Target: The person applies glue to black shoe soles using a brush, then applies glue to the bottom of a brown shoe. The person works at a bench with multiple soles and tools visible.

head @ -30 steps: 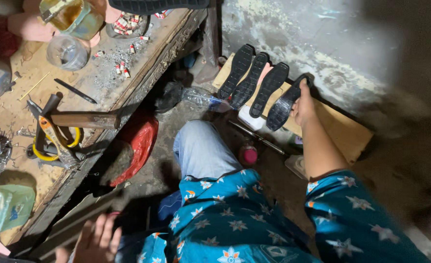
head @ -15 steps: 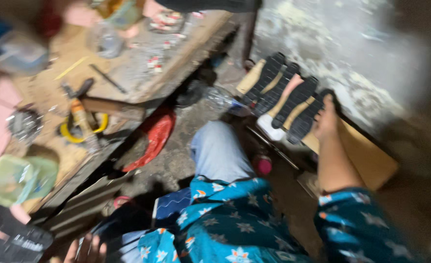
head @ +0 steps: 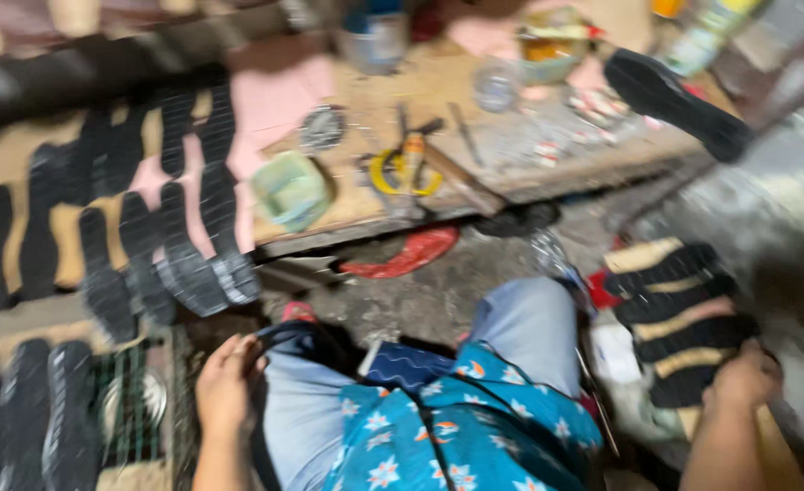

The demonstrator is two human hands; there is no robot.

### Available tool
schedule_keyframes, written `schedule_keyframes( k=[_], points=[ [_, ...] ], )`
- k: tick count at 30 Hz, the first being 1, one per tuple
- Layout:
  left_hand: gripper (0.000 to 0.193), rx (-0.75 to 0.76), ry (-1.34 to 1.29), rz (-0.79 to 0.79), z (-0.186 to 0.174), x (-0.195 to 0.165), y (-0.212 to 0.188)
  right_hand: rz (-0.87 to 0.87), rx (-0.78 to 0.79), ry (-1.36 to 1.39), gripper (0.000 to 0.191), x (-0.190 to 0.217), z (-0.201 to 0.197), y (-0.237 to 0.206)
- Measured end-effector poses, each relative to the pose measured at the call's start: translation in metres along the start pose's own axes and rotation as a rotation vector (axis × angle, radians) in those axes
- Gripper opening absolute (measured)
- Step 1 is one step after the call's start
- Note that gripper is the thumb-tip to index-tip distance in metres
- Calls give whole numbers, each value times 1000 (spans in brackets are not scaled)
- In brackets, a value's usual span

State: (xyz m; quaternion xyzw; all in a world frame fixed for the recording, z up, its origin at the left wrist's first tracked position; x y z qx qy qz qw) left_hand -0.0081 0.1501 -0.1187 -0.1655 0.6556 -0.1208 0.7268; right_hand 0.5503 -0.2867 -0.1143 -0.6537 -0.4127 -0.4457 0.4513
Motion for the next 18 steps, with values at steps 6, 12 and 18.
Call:
schedule_keyframes(
  k=[6,12,18],
  points=[
    [25,45,-117,67,-5,-15,-14,-186,586,73,5,17,128,-84],
    [28,80,-158,78,-3,-14,-29,-334,836,-160,19,14,213,-187],
    [36,9,277,168,-14,-1,-24,-760,763,-890,30,32,230,-236]
  ],
)
Point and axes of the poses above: each hand's wrist, its own y-axis towards the middle knuckle, its own z-axis out of the palm, x = y × z, the point moved 6 cm from there along y, towards the middle knuckle
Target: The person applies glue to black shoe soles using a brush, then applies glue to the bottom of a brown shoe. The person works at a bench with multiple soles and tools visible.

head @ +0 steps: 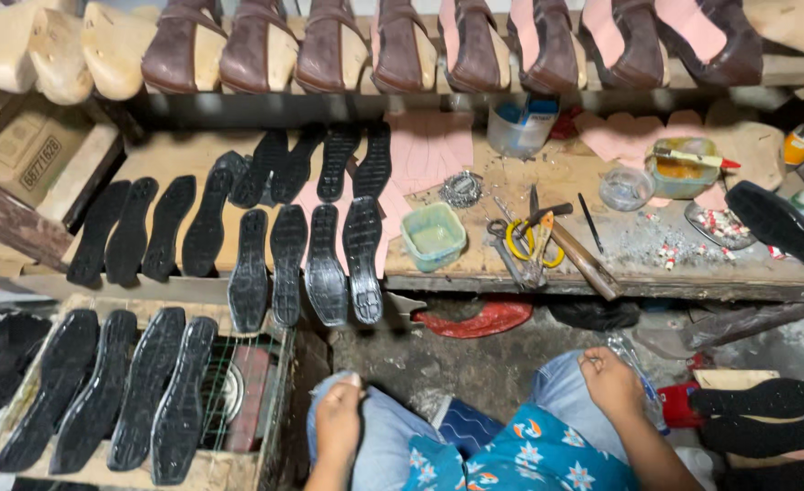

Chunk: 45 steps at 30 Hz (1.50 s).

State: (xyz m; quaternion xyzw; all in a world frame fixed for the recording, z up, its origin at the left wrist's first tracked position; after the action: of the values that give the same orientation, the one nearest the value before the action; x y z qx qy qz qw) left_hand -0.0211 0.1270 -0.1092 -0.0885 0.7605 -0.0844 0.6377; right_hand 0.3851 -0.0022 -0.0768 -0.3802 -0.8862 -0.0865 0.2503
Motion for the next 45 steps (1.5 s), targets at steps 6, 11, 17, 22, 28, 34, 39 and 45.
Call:
schedule_keyframes(
  k=[6,11,17,22,28,34,39,45],
  points=[
    [33,239,117,128,18,-26,1,-36,50,-224,26,31,2,-1],
    [20,249,365,977,19,-195,28,-262,31,-44,37,64,14,-12],
    [11,9,341,1426,11,-324,13,-455,226,393,33,131,-10,-18],
    [8,223,177,1263,27,-312,-24,-1090,-290,209,26,241,-158,-10],
    [20,371,-177,948,59,-293,-32,-1312,121,386,30,306,-192,-53],
    [74,386,-125,1003,78,-318,-42,-1200,361,586,38,281,-169,-52],
    [76,366,291,1255,90,-317,-63,-1191,601,382,40,272,-148,-45],
    [14,22,213,1041,68,-284,-34,-1336,-10,66,60,293,-184,14]
  ],
)
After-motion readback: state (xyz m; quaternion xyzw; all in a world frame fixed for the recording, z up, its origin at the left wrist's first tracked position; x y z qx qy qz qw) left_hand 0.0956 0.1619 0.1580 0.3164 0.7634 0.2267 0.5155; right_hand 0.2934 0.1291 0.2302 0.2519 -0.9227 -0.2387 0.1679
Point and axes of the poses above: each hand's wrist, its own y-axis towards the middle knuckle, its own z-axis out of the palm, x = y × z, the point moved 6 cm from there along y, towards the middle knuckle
